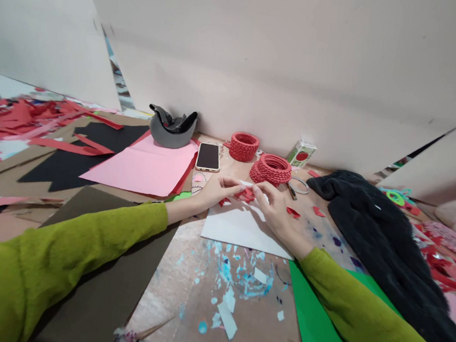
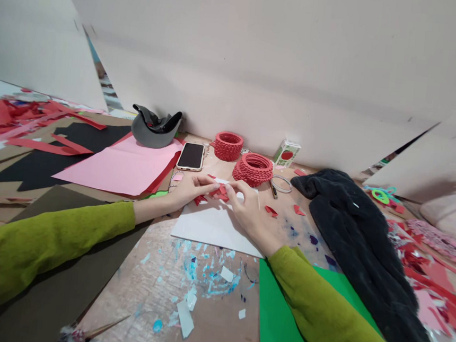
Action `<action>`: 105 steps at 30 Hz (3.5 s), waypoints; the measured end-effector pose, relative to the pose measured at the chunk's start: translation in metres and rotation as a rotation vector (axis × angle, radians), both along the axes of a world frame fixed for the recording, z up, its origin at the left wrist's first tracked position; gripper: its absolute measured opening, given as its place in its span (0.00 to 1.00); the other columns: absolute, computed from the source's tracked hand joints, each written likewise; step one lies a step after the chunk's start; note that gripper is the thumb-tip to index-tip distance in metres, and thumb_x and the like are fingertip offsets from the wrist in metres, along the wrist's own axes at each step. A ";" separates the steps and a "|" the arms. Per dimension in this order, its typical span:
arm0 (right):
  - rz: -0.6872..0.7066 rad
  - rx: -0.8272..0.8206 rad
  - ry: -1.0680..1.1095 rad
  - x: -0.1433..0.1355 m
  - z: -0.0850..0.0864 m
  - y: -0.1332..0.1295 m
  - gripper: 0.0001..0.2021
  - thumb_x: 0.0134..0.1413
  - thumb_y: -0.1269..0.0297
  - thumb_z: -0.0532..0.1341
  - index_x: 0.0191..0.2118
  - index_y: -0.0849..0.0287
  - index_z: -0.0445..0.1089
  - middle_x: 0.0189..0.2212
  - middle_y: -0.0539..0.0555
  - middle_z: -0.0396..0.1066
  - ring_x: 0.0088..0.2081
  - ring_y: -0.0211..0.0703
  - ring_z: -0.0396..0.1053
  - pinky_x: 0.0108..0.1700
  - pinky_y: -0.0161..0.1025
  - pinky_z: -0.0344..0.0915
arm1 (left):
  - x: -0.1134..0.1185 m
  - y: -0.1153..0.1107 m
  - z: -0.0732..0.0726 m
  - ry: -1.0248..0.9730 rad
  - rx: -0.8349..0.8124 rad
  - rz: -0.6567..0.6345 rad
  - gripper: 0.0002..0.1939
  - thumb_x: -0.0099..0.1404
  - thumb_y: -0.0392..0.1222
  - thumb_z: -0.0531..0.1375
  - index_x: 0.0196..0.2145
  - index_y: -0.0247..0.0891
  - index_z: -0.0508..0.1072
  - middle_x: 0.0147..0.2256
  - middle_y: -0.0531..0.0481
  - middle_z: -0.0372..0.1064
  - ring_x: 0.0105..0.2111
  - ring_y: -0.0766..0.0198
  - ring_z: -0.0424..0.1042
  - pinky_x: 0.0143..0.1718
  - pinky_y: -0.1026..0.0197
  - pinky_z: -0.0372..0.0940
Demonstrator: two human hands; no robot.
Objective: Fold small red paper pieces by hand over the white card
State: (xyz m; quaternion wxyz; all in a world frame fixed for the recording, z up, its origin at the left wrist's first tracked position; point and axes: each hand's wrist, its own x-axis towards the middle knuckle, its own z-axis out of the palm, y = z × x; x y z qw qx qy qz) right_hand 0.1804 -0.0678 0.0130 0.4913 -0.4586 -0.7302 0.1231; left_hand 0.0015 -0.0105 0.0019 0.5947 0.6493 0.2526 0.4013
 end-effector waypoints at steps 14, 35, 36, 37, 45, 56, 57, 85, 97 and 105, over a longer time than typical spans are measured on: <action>-0.002 -0.017 -0.028 -0.002 -0.005 0.004 0.08 0.57 0.63 0.58 0.30 0.59 0.70 0.27 0.52 0.72 0.31 0.42 0.69 0.36 0.38 0.63 | 0.002 -0.002 0.000 0.034 0.047 0.001 0.16 0.57 0.47 0.64 0.36 0.30 0.78 0.31 0.43 0.77 0.28 0.64 0.76 0.28 0.66 0.69; -0.050 0.215 0.009 -0.003 -0.003 0.000 0.11 0.59 0.70 0.55 0.43 0.53 0.71 0.44 0.57 0.65 0.49 0.47 0.65 0.53 0.48 0.62 | 0.002 0.001 -0.004 -0.048 -0.047 0.029 0.16 0.54 0.48 0.66 0.35 0.32 0.75 0.31 0.47 0.75 0.28 0.66 0.73 0.31 0.65 0.68; -0.045 0.229 -0.016 -0.004 -0.003 0.000 0.11 0.57 0.71 0.56 0.42 0.52 0.72 0.45 0.57 0.64 0.50 0.48 0.64 0.54 0.49 0.62 | 0.002 0.002 -0.004 -0.057 -0.078 0.057 0.16 0.54 0.48 0.66 0.36 0.33 0.75 0.31 0.48 0.74 0.28 0.67 0.73 0.30 0.66 0.68; -0.033 0.232 -0.043 -0.004 -0.004 0.000 0.11 0.56 0.71 0.57 0.41 0.51 0.73 0.45 0.56 0.63 0.50 0.48 0.64 0.54 0.50 0.62 | 0.001 0.003 -0.004 -0.062 -0.096 0.073 0.17 0.54 0.48 0.67 0.36 0.33 0.75 0.31 0.48 0.74 0.28 0.67 0.73 0.29 0.67 0.67; 0.075 0.170 -0.063 -0.004 -0.001 -0.002 0.08 0.55 0.71 0.59 0.35 0.52 0.74 0.38 0.55 0.71 0.43 0.47 0.69 0.47 0.47 0.65 | 0.000 0.001 -0.002 -0.007 -0.121 -0.013 0.18 0.55 0.50 0.66 0.37 0.33 0.74 0.29 0.49 0.73 0.23 0.71 0.70 0.26 0.69 0.62; 0.077 0.121 0.014 0.002 -0.006 0.004 0.10 0.54 0.73 0.59 0.36 0.52 0.76 0.39 0.54 0.71 0.43 0.46 0.69 0.47 0.45 0.66 | -0.001 0.003 -0.003 0.028 -0.106 -0.015 0.17 0.55 0.50 0.65 0.35 0.33 0.72 0.27 0.50 0.70 0.23 0.71 0.69 0.26 0.68 0.62; 0.077 0.116 0.028 0.002 -0.007 0.005 0.09 0.54 0.72 0.59 0.35 0.52 0.76 0.39 0.54 0.71 0.44 0.46 0.69 0.48 0.45 0.66 | -0.001 0.003 -0.003 0.031 -0.103 -0.026 0.17 0.55 0.50 0.65 0.35 0.33 0.72 0.27 0.51 0.70 0.23 0.71 0.68 0.26 0.68 0.62; 0.062 -0.030 0.122 0.007 -0.016 0.016 0.08 0.56 0.59 0.60 0.32 0.58 0.71 0.30 0.52 0.73 0.33 0.42 0.70 0.37 0.39 0.65 | -0.002 -0.003 0.004 0.232 0.091 -0.045 0.20 0.56 0.56 0.63 0.36 0.34 0.75 0.29 0.48 0.71 0.25 0.69 0.69 0.19 0.71 0.58; 0.060 -0.079 0.123 0.005 -0.013 0.013 0.08 0.56 0.61 0.60 0.30 0.59 0.71 0.29 0.52 0.73 0.32 0.41 0.69 0.38 0.39 0.64 | -0.001 0.002 -0.001 0.251 0.148 -0.044 0.19 0.56 0.55 0.63 0.32 0.33 0.76 0.24 0.50 0.69 0.21 0.69 0.67 0.16 0.70 0.57; 0.083 -0.189 0.136 0.004 -0.007 0.013 0.09 0.55 0.59 0.61 0.34 0.60 0.72 0.31 0.53 0.74 0.34 0.43 0.70 0.38 0.39 0.64 | -0.003 0.005 -0.005 0.165 0.087 -0.046 0.17 0.57 0.52 0.63 0.30 0.31 0.74 0.24 0.50 0.68 0.23 0.70 0.68 0.20 0.70 0.59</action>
